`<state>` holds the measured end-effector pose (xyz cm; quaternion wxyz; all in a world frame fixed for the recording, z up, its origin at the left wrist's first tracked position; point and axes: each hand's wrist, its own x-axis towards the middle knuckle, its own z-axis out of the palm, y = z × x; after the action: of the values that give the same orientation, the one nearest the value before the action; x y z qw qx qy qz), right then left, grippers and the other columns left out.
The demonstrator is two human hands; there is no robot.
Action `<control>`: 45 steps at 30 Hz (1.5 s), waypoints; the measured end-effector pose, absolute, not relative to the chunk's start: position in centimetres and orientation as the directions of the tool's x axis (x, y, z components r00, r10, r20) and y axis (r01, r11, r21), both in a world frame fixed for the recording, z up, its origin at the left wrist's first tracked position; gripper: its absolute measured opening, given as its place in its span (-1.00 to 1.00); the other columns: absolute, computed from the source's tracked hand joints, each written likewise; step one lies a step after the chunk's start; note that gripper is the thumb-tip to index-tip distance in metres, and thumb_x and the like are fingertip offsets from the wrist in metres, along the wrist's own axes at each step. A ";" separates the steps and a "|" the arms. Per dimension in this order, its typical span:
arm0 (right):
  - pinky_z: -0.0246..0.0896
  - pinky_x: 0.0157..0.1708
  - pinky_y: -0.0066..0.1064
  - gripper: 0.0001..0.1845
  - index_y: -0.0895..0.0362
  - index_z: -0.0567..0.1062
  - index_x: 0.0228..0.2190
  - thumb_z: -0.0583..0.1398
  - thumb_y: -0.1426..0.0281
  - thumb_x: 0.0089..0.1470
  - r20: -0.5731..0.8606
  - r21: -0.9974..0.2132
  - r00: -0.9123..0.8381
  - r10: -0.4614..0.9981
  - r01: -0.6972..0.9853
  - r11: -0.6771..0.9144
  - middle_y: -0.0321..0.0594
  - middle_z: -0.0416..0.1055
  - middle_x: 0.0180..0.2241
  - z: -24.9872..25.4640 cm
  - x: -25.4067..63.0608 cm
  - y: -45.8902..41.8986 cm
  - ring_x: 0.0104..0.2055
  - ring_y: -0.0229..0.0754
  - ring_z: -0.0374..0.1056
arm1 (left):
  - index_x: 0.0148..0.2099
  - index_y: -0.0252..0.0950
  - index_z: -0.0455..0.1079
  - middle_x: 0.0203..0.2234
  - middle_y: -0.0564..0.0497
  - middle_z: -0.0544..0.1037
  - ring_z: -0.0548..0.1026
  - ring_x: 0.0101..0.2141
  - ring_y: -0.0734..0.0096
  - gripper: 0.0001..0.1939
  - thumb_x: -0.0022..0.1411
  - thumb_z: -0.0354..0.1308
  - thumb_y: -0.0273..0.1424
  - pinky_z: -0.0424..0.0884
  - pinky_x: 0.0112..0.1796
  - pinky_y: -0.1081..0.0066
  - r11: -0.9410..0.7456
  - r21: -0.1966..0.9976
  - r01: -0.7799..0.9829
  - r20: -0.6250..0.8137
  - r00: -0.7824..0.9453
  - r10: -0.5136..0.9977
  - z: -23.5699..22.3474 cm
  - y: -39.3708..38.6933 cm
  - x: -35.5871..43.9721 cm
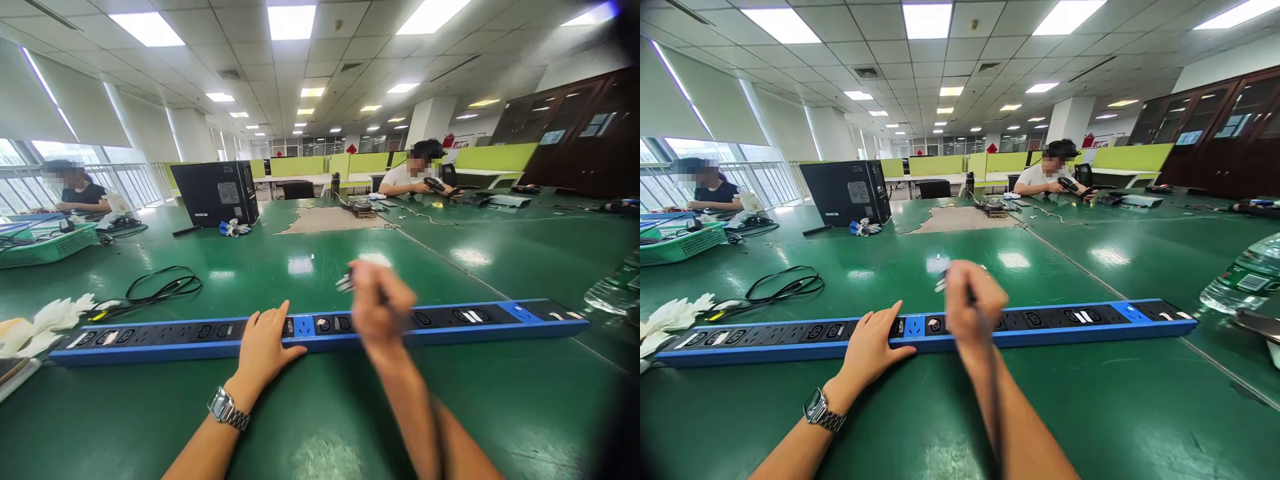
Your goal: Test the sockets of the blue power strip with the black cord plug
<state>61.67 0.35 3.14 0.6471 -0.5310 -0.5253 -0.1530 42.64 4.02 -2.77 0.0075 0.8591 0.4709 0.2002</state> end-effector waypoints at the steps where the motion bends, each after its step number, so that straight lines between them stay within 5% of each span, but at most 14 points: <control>1: 0.21 -0.35 -0.42 -0.59 0.15 0.53 -0.34 -0.02 0.22 0.26 0.798 -0.601 0.549 0.248 0.706 0.375 -0.19 0.51 -0.40 3.7 63.3 -0.1 -0.35 -0.21 0.40 | 0.29 -0.25 0.12 0.08 -0.20 0.47 0.39 0.10 0.06 -0.17 0.04 0.34 -0.18 0.16 0.17 -0.04 -0.557 0.203 0.805 0.341 0.475 0.811 -2.8 4.0 42.7; 4: 0.23 -0.35 -0.42 -0.66 0.09 0.55 -0.39 0.10 0.15 0.16 0.722 -0.651 0.474 0.504 0.713 0.262 -0.25 0.54 -0.41 2.7 67.3 -1.7 -0.35 -0.19 0.43 | 0.27 -0.22 0.15 0.06 -0.16 0.48 0.41 0.09 0.06 -0.19 0.03 0.36 -0.18 0.18 0.16 -0.05 -0.557 0.207 0.804 0.352 0.470 0.809 -2.8 4.0 42.9; 8: 0.19 -0.37 -0.43 -0.67 0.01 0.56 -0.34 0.07 0.13 0.19 0.538 -0.522 0.297 0.789 0.852 0.035 -0.33 0.56 -0.40 -1.7 68.9 -2.9 -0.35 -0.19 0.46 | 0.27 -0.24 0.16 0.09 -0.17 0.46 0.39 0.10 0.05 -0.18 0.01 0.37 -0.20 0.16 0.17 -0.06 -0.561 0.206 0.802 0.352 0.474 0.807 -2.8 4.0 42.9; 14: 0.12 -0.44 -0.45 -0.64 0.03 0.54 -0.37 0.03 0.16 0.23 0.609 -0.352 0.257 0.750 0.935 -0.035 -0.30 0.56 -0.42 -3.0 68.9 -2.5 -0.39 -0.21 0.45 | 0.26 -0.28 0.17 0.11 -0.18 0.44 0.37 0.12 0.08 -0.20 0.03 0.36 -0.21 0.15 0.19 -0.03 -0.563 0.200 0.802 0.354 0.477 0.804 -2.9 3.8 42.8; 19: 0.15 -0.38 -0.47 -0.62 0.08 0.55 -0.27 0.00 0.17 0.26 0.681 -0.197 0.064 0.730 0.975 0.099 -0.23 0.57 -0.35 -3.0 68.8 -2.3 -0.36 -0.22 0.47 | 0.25 -0.25 0.19 0.10 -0.17 0.45 0.38 0.11 0.08 -0.23 0.03 0.36 -0.21 0.17 0.17 -0.01 -0.576 0.198 0.793 0.377 0.480 0.792 -3.0 3.7 42.7; 24: 0.09 -0.45 -0.47 -0.64 0.05 0.54 -0.34 0.01 0.20 0.26 0.655 -0.218 0.154 0.740 0.976 -0.010 -0.30 0.55 -0.43 -3.2 68.4 -2.3 -0.42 -0.25 0.45 | 0.24 -0.23 0.21 0.10 -0.16 0.45 0.39 0.10 0.08 -0.29 0.07 0.33 -0.21 0.18 0.16 -0.02 -0.591 0.198 0.782 0.394 0.488 0.778 -3.0 3.6 42.7; 34: -0.09 -0.57 -0.45 -0.59 0.07 0.49 -0.31 -0.07 0.16 0.30 0.588 -0.015 0.012 0.809 1.000 -0.003 -0.27 0.51 -0.48 -2.8 68.5 -2.9 -0.51 -0.25 0.39 | 0.21 -0.25 0.25 0.10 -0.16 0.45 0.38 0.11 0.05 -0.33 0.09 0.30 -0.18 0.17 0.17 -0.03 -0.586 0.205 0.784 0.377 0.490 0.786 -2.8 3.5 42.8; 40: -0.18 -0.58 -0.46 -0.64 0.02 0.44 -0.31 -0.05 0.13 0.29 0.468 -0.027 0.025 0.883 1.000 -0.014 -0.34 0.50 -0.48 -2.2 69.0 -2.7 -0.52 -0.22 0.39 | 0.21 -0.28 0.26 0.09 -0.16 0.46 0.38 0.10 0.05 -0.30 0.07 0.31 -0.14 0.16 0.17 -0.02 -0.594 0.208 0.777 0.385 0.493 0.780 -3.1 3.7 42.6; 45: -0.18 -0.58 -0.45 -0.59 0.06 0.44 -0.33 -0.08 0.13 0.31 0.501 0.046 -0.052 0.864 0.998 0.033 -0.31 0.49 -0.49 -2.4 69.3 -2.5 -0.53 -0.23 0.38 | 0.20 -0.27 0.27 0.07 -0.15 0.47 0.39 0.08 0.07 -0.30 0.06 0.32 -0.15 0.17 0.16 0.01 -0.599 0.224 0.769 0.390 0.493 0.778 -3.1 3.9 42.6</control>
<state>69.33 -2.54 -2.40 0.1712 -0.6669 -0.6981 -0.1967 42.65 3.86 -3.14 0.0100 0.8638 0.4475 0.2312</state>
